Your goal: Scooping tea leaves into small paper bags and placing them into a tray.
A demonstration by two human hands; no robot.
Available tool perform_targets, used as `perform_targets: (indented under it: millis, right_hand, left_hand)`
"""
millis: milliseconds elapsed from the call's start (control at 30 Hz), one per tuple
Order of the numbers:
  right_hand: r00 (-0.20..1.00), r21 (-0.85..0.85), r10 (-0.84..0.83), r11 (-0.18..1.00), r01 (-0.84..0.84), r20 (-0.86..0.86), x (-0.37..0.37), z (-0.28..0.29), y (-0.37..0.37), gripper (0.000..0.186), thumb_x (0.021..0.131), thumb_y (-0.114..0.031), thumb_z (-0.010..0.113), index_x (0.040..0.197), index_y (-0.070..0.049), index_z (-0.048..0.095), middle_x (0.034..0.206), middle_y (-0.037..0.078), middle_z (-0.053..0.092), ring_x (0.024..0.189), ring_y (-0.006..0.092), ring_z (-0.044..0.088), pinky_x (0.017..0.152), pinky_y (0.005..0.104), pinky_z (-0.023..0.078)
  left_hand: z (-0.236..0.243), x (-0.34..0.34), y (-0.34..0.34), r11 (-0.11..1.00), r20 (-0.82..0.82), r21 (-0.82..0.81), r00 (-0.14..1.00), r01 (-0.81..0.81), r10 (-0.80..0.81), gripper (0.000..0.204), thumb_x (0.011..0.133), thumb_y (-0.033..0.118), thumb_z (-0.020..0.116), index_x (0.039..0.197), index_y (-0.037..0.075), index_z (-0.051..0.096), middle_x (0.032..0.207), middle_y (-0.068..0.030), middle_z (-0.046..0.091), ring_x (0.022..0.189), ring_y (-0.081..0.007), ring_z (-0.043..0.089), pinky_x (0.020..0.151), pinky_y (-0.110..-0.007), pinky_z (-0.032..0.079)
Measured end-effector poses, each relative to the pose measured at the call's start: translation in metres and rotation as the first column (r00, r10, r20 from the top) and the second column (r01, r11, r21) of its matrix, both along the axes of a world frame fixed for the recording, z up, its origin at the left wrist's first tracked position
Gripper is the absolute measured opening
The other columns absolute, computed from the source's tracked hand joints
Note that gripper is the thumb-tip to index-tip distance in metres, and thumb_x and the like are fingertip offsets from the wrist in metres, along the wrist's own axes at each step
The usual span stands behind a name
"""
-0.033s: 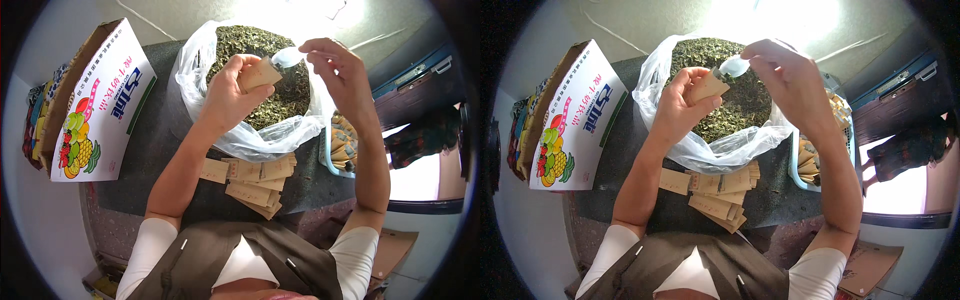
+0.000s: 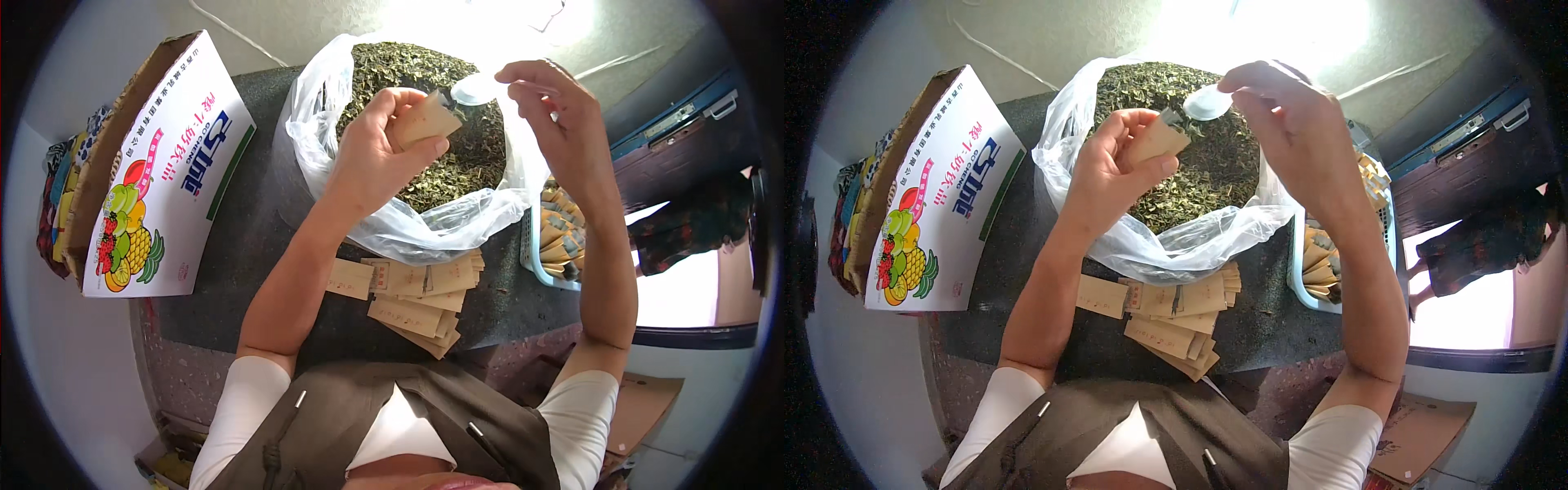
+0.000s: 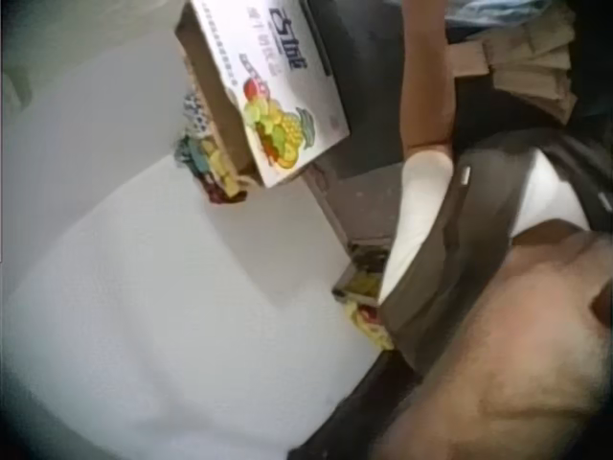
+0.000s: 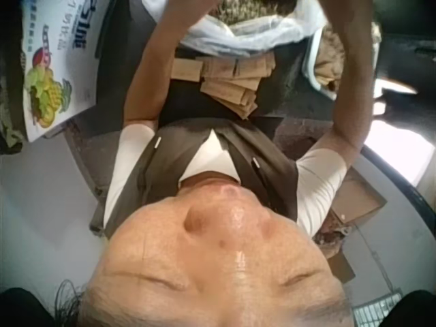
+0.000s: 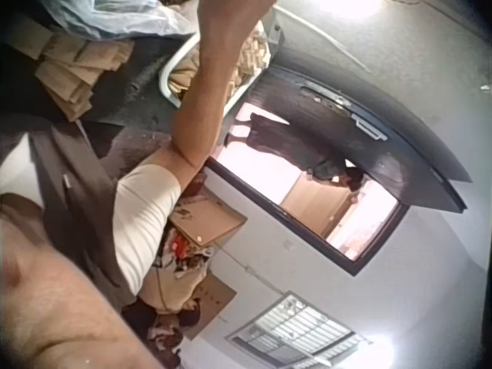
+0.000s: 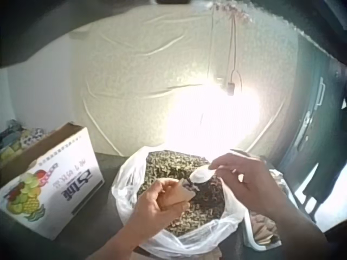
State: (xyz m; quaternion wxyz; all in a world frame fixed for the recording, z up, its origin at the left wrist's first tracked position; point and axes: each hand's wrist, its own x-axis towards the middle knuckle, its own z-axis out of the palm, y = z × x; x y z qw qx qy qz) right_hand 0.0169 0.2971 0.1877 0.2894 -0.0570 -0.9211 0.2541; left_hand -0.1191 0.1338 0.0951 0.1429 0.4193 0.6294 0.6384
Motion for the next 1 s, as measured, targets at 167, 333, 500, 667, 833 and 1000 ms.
perform_targets:
  millis: [167, 333, 500, 667, 833, 1000]
  right_hand:
    - [0.994, 0.186, -0.102, 0.978, 0.093, 0.04, 0.007, -0.008, 0.006, 0.019, 0.098, -0.018, 0.059, 0.106, -0.004, 0.07, 0.099, 0.006, 0.07, 0.072, 0.0104, 0.061, 0.06, 0.0264, 0.047]
    - [0.984, 0.173, -0.067, 0.984, 0.038, 0.166, 0.008, -0.01, 0.003, 0.023, 0.099, -0.024, 0.06, 0.102, -0.003, 0.069, 0.097, 0.005, 0.069, 0.082, 0.0118, 0.065, 0.069, 0.0281, 0.05]
    - [0.998, -0.045, -0.003, 0.999, 0.005, 0.062, -0.002, -0.013, 0.007, 0.026, 0.101, -0.024, 0.052, 0.099, -0.001, 0.065, 0.089, 0.008, 0.067, 0.082, 0.0145, 0.063, 0.074, 0.0305, 0.049]
    - [0.993, -0.259, 0.079, 0.961, -0.098, -0.084, 0.002, -0.01, -0.005, 0.02, 0.102, -0.019, 0.052, 0.105, -0.003, 0.062, 0.079, -0.001, 0.058, 0.073, 0.0064, 0.049, 0.07, 0.024, 0.043]
    - [0.991, -0.225, 0.106, 0.971, -0.084, 0.087, 0.002, -0.012, -0.022, 0.017, 0.093, -0.015, 0.065, 0.108, -0.008, 0.07, 0.074, -0.006, 0.05, 0.069, 0.0036, 0.045, 0.063, 0.0206, 0.039]
    - [0.953, -0.286, 0.294, 0.921, -0.264, 0.066, -0.001, -0.021, -0.018, 0.02, 0.09, -0.011, 0.069, 0.109, -0.003, 0.071, 0.082, -0.002, 0.061, 0.076, 0.0046, 0.053, 0.069, 0.0231, 0.046]
  left_hand:
    - [0.004, -0.004, 0.001, 0.996, 0.14, 0.009, 0.986, 0.089, -0.089, 0.04, 0.094, 0.034, 0.065, 0.119, 0.004, 0.058, 0.096, -0.006, 0.062, 0.083, -0.0077, 0.058, 0.068, -0.024, 0.048]
    - [0.006, -0.003, 0.0, 0.969, 0.34, 0.178, 0.913, 0.173, -0.225, 0.042, 0.098, 0.044, 0.056, 0.115, 0.005, 0.06, 0.091, -0.0047, 0.063, 0.074, -0.0076, 0.056, 0.06, -0.022, 0.044]
    - [0.006, -0.002, -0.01, 0.963, 0.355, 0.137, 0.896, 0.231, -0.266, 0.034, 0.097, 0.039, 0.06, 0.108, 0.007, 0.062, 0.089, -0.0034, 0.065, 0.072, -0.0081, 0.058, 0.063, -0.023, 0.048]
    - [0.008, 0.007, -0.014, 0.98, 0.214, 0.088, 0.957, 0.18, -0.195, 0.021, 0.093, 0.019, 0.069, 0.107, 0.006, 0.061, 0.09, -0.0021, 0.065, 0.077, -0.0081, 0.061, 0.07, -0.025, 0.052]
    - [0.008, 0.01, -0.018, 0.967, 0.204, 0.145, 0.95, 0.208, -0.235, 0.023, 0.094, 0.018, 0.067, 0.11, 0.003, 0.061, 0.093, -0.0024, 0.066, 0.078, -0.0087, 0.061, 0.072, -0.026, 0.052]
    - [0.004, 0.015, -0.014, 0.95, 0.153, 0.106, 0.939, 0.294, -0.308, 0.031, 0.095, 0.021, 0.066, 0.118, 0.001, 0.059, 0.094, -0.0042, 0.067, 0.078, -0.0096, 0.061, 0.073, -0.025, 0.052]
